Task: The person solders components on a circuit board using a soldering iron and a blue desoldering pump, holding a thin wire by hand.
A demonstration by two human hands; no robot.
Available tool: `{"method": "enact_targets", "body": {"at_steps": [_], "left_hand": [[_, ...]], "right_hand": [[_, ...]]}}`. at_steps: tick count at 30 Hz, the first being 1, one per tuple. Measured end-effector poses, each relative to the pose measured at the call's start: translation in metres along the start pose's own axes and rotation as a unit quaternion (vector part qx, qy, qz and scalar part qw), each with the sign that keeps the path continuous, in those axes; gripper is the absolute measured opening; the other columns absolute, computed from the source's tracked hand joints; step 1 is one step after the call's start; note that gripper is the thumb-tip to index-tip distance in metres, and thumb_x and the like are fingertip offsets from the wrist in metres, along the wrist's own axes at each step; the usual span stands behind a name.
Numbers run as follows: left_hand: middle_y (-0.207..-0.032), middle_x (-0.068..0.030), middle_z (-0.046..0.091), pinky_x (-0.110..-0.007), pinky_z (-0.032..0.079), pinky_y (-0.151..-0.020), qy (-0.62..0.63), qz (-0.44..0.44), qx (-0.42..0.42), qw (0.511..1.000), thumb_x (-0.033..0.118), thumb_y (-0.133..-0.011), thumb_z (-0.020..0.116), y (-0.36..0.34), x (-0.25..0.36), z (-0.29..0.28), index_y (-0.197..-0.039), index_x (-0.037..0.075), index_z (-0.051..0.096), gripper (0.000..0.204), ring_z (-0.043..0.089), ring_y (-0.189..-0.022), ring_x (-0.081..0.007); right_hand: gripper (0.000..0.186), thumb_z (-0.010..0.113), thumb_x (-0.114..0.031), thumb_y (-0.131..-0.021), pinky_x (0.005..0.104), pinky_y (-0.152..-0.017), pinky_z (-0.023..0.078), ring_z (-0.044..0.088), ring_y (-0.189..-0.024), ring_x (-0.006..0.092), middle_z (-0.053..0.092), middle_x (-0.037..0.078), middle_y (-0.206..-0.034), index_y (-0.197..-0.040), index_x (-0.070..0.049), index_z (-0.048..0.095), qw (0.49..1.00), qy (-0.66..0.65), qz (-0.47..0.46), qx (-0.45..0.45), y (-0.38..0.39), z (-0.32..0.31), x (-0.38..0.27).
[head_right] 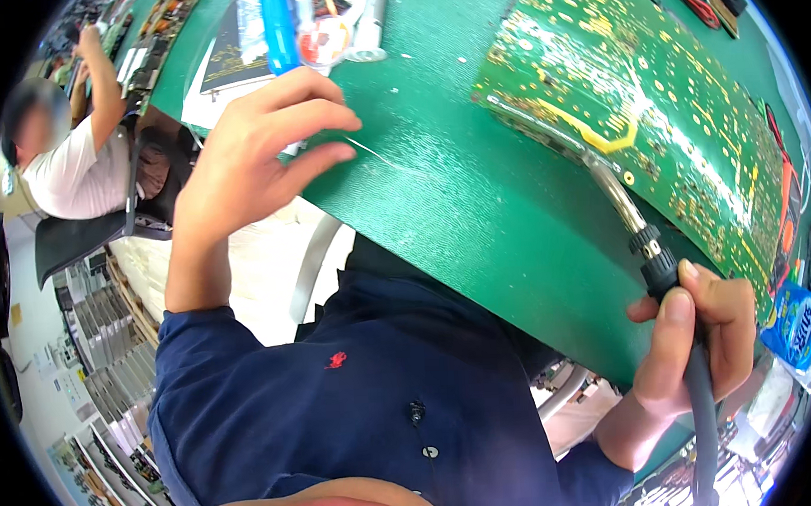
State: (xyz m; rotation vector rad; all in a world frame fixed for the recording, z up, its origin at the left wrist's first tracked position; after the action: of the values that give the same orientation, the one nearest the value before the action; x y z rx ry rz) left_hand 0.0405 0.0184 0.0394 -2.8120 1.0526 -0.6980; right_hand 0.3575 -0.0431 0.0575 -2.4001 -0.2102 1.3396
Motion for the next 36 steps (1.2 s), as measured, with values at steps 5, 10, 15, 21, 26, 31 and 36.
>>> {"method": "enact_targets", "body": {"at_steps": [5, 10, 15, 21, 26, 31, 36], "left_hand": [[-0.086, -0.0037, 0.061, -0.022, 0.042, -0.057, -0.037, -0.055, 0.129, 0.99, 0.013, -0.079, 0.068, 0.0, -0.004, -0.038, -0.092, 0.003, 0.062, 0.017, 0.056, -0.073, -0.0119], [-0.063, -0.0136, 0.057, -0.031, 0.043, -0.055, -0.071, -0.22, 0.22, 0.948, 0.025, -0.086, 0.06, -0.032, -0.07, -0.072, -0.093, -0.007, 0.056, 0.033, 0.053, -0.055, -0.0202], [-0.077, -0.0187, 0.063, -0.037, 0.048, -0.063, -0.19, -0.375, 0.04, 0.906, 0.049, -0.08, 0.062, -0.068, -0.119, -0.063, -0.095, -0.006, 0.058, 0.056, 0.064, -0.073, -0.026], [-0.07, -0.0163, 0.061, -0.029, 0.054, -0.051, -0.074, -0.388, 0.039, 0.918, 0.052, -0.071, 0.069, -0.051, -0.155, -0.054, -0.116, -0.016, 0.049, 0.084, 0.064, -0.058, -0.0211], [-0.081, -0.0166, 0.061, -0.031, 0.054, -0.057, 0.0, -0.384, 0.094, 0.919, 0.041, -0.074, 0.068, -0.037, -0.156, -0.071, -0.12, -0.015, 0.046, 0.076, 0.064, -0.07, -0.0203], [-0.087, -0.0058, 0.059, -0.031, 0.05, -0.068, 0.265, -0.384, 0.19, 0.864, 0.035, -0.082, 0.061, 0.002, -0.201, -0.101, -0.111, -0.002, 0.055, 0.047, 0.059, -0.073, -0.0164], [-0.102, -0.0128, 0.049, -0.036, 0.041, -0.088, 0.616, -0.106, 0.174, 0.761, 0.015, -0.089, 0.047, 0.003, -0.109, -0.113, -0.118, -0.01, 0.04, 0.039, 0.05, -0.096, -0.0249]], "right_hand": [[0.008, 0.053, -0.003, -0.08, 0.0212, -0.049, 0.041, 0.053, -0.046, 0.0129, 0.053, 0.011, -0.068, -0.082, 0.006, 0.052, 1.0, -0.01, -0.002, -0.009, 0.001, -0.002, 0.002], [0.008, 0.052, -0.002, -0.083, 0.0198, -0.048, 0.041, 0.053, -0.048, 0.0115, 0.053, 0.01, -0.067, -0.083, 0.006, 0.052, 1.0, -0.016, -0.005, -0.023, 0.002, -0.001, 0.0], [0.007, 0.054, -0.002, -0.084, 0.0195, -0.047, 0.039, 0.053, -0.049, 0.0092, 0.052, 0.006, -0.061, -0.084, 0.005, 0.053, 0.998, -0.051, 0.027, -0.022, 0.002, -0.001, -0.001], [0.003, 0.054, 0.003, -0.082, 0.0192, -0.045, 0.039, 0.055, -0.049, 0.0096, 0.053, 0.007, -0.061, -0.082, 0.007, 0.053, 0.998, -0.061, 0.01, -0.033, -0.001, 0.002, -0.002], [0.003, 0.054, 0.005, -0.081, 0.0196, -0.045, 0.039, 0.055, -0.049, 0.0095, 0.054, 0.007, -0.061, -0.082, 0.007, 0.053, 0.998, -0.062, 0.002, -0.031, 0.001, -0.002, -0.002], [0.003, 0.054, 0.004, -0.081, 0.0192, -0.048, 0.04, 0.054, -0.05, 0.0091, 0.054, 0.007, -0.063, -0.083, 0.007, 0.054, 0.997, -0.063, 0.012, -0.032, -0.001, 0.0, -0.001], [0.004, 0.054, 0.004, -0.081, 0.0188, -0.049, 0.041, 0.054, -0.051, 0.0091, 0.054, 0.007, -0.063, -0.084, 0.007, 0.054, 0.998, -0.061, 0.015, -0.027, -0.001, 0.0, -0.002]]}}
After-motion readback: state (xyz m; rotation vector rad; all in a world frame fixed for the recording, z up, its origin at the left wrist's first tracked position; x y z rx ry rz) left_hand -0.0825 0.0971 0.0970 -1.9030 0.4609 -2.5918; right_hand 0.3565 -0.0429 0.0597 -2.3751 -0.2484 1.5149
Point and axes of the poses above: each hand's wrist, its own y-axis away from the middle knuckle, its own z-axis out of the palm, x = y × z, the point moved 3 cm from there along -y, towards the middle knuckle
